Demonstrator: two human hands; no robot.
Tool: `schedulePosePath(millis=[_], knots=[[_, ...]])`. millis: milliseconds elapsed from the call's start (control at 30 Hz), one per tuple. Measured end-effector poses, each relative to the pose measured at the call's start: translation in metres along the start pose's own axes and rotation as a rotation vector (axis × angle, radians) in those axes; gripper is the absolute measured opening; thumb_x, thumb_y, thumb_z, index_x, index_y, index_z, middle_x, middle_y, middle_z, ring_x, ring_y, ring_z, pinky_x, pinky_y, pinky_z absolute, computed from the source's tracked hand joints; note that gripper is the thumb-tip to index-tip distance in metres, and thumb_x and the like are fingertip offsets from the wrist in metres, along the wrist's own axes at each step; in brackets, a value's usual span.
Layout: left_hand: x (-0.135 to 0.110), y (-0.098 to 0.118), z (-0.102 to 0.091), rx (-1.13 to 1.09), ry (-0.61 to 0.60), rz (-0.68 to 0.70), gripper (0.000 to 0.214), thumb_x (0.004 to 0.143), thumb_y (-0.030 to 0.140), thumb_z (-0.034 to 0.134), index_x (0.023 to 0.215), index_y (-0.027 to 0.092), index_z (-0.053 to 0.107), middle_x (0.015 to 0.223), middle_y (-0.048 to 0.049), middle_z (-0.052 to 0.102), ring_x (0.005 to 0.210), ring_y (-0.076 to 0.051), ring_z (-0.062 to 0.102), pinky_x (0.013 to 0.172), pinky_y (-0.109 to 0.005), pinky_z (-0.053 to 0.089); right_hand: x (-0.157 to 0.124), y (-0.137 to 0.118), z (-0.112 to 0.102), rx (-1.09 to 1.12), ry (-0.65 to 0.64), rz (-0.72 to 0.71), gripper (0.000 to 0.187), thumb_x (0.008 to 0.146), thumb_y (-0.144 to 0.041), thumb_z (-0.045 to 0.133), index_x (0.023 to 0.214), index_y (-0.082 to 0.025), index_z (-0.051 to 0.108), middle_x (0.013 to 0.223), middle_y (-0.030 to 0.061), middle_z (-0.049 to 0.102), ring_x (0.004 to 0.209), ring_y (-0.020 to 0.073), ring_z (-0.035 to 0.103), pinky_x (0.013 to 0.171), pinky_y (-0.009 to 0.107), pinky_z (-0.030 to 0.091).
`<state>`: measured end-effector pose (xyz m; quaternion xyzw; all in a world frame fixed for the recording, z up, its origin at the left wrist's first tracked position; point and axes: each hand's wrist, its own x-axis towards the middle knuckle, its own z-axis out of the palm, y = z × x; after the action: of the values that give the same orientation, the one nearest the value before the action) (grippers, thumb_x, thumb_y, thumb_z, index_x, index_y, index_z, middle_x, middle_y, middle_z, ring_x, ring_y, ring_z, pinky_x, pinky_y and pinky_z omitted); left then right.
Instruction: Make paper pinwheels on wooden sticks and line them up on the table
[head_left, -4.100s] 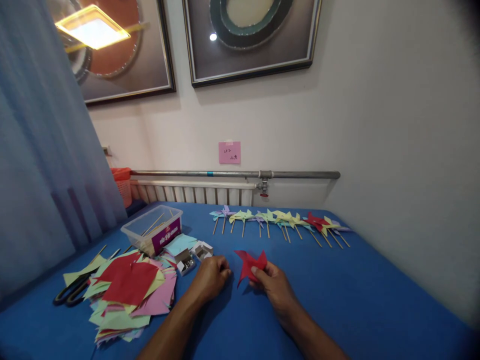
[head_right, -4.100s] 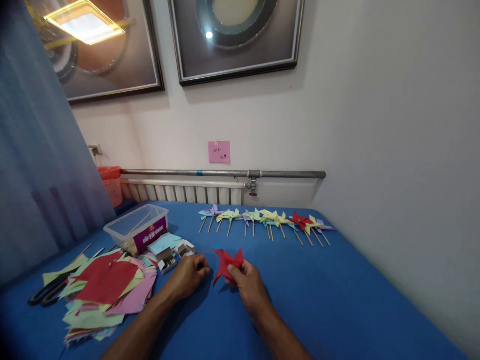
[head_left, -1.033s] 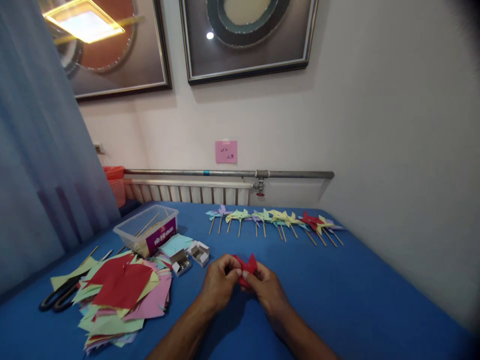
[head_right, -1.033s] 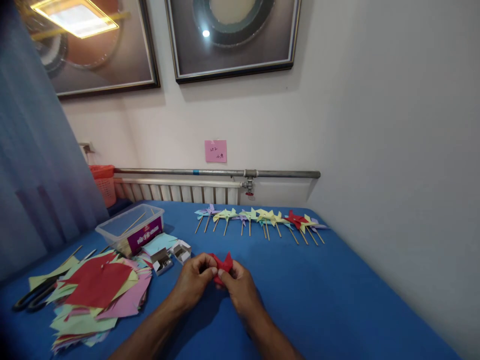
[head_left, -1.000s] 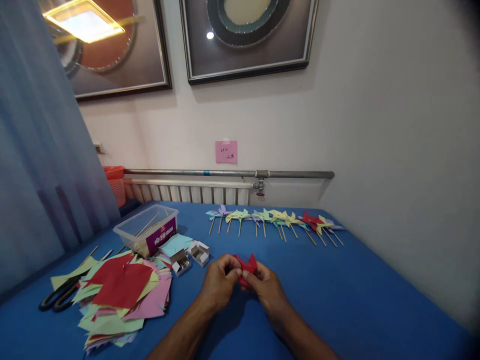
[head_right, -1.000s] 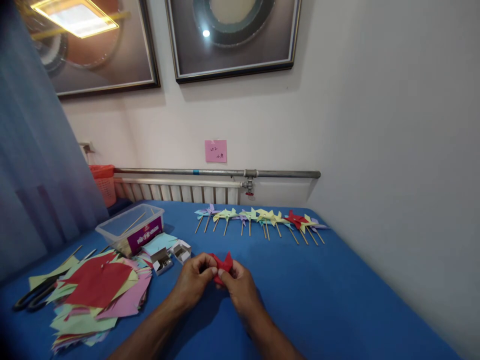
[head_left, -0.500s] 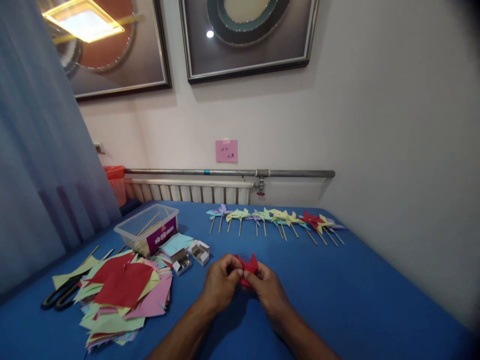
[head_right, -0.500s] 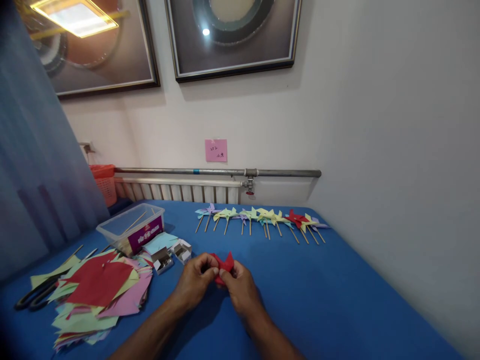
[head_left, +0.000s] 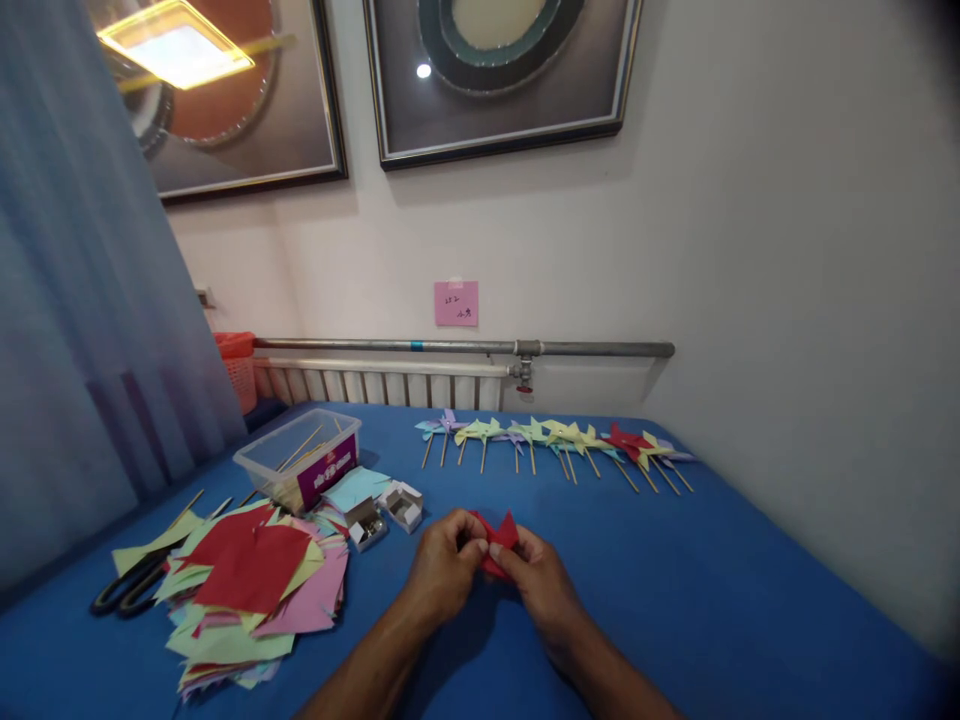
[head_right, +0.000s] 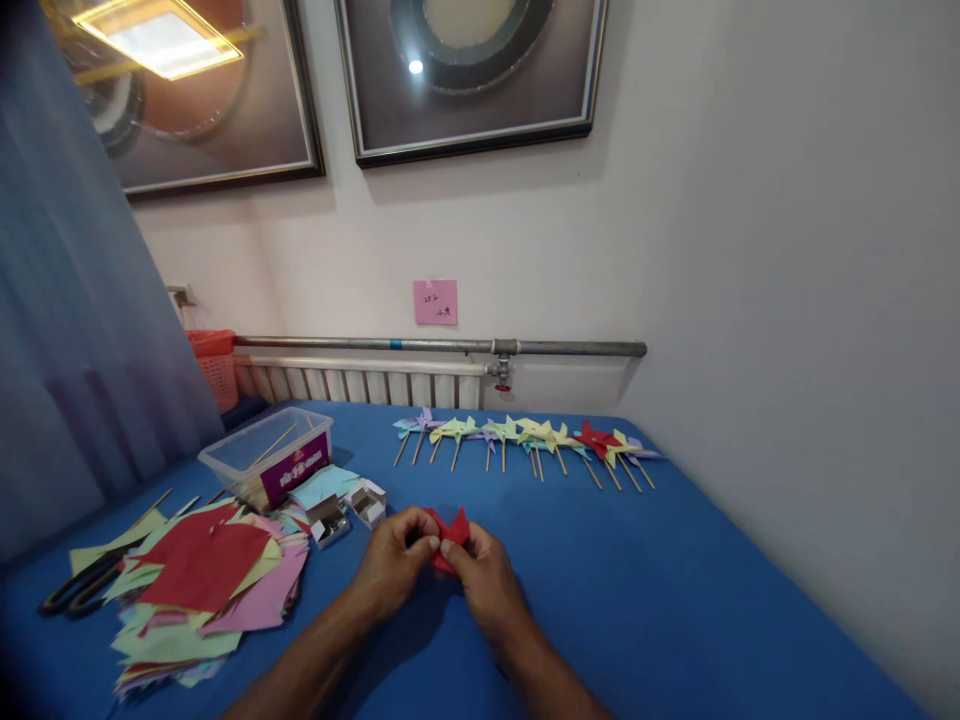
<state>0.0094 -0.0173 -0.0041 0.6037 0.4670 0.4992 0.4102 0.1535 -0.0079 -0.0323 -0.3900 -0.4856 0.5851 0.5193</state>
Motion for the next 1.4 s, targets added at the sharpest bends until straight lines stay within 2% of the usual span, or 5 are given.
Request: schedulePosePath(millis=[467, 667, 833, 1100, 1400], knots=[[0.000, -0.004, 0.000, -0.010, -0.013, 0.006, 0.004, 0.073, 0.019, 0.057, 0.069, 0.020, 0.056, 0.063, 0.0041, 0.057, 0.062, -0.013, 0.052, 0.061, -0.024, 0.039, 0.001, -0.004, -0.004, 0.064, -0.068, 0.035, 0.045, 0.061, -0.053, 0.090, 0.081, -0.017, 0.073, 0.070, -0.0001, 0.067, 0.064, 0.0144, 0.060, 0.067, 0.030, 0.054], [0.001, -0.005, -0.001, -0.040, -0.030, -0.006, 0.005, 0.073, 0.018, 0.057, 0.070, 0.020, 0.056, 0.064, 0.0036, 0.059, 0.061, -0.013, 0.052, 0.060, -0.024, 0.039, -0.001, -0.006, 0.000, -0.012, -0.029, 0.005, 0.040, 0.065, -0.052, 0.086, 0.078, -0.018, 0.071, 0.066, -0.0011, 0.065, 0.061, 0.0151, 0.058, 0.066, 0.031, 0.053], [0.000, -0.003, 0.002, -0.063, -0.012, -0.017, 0.002, 0.072, 0.018, 0.057, 0.072, 0.020, 0.057, 0.064, 0.0036, 0.059, 0.061, -0.013, 0.053, 0.060, -0.024, 0.040, 0.000, -0.002, 0.002, -0.086, 0.021, -0.023, 0.038, 0.069, -0.051, 0.081, 0.084, -0.018, 0.072, 0.072, 0.0013, 0.069, 0.069, 0.0187, 0.062, 0.066, 0.031, 0.053], [-0.001, 0.001, 0.003, -0.083, -0.011, -0.028, 0.005, 0.070, 0.020, 0.059, 0.069, 0.020, 0.054, 0.062, 0.0034, 0.061, 0.059, -0.013, 0.055, 0.058, -0.023, 0.040, 0.000, 0.002, 0.002, -0.195, 0.066, -0.083, 0.032, 0.073, -0.049, 0.074, 0.075, -0.019, 0.067, 0.068, 0.0000, 0.064, 0.065, 0.0176, 0.057, 0.063, 0.029, 0.047], [0.000, -0.004, 0.004, 0.018, 0.066, -0.031, 0.017, 0.074, 0.014, 0.063, 0.090, 0.017, 0.063, 0.069, 0.0031, 0.062, 0.065, -0.013, 0.055, 0.064, -0.024, 0.042, 0.004, 0.005, 0.000, -0.103, 0.030, -0.047, 0.033, 0.072, -0.050, 0.077, 0.082, -0.018, 0.072, 0.072, 0.0021, 0.070, 0.067, 0.0191, 0.061, 0.066, 0.030, 0.048]])
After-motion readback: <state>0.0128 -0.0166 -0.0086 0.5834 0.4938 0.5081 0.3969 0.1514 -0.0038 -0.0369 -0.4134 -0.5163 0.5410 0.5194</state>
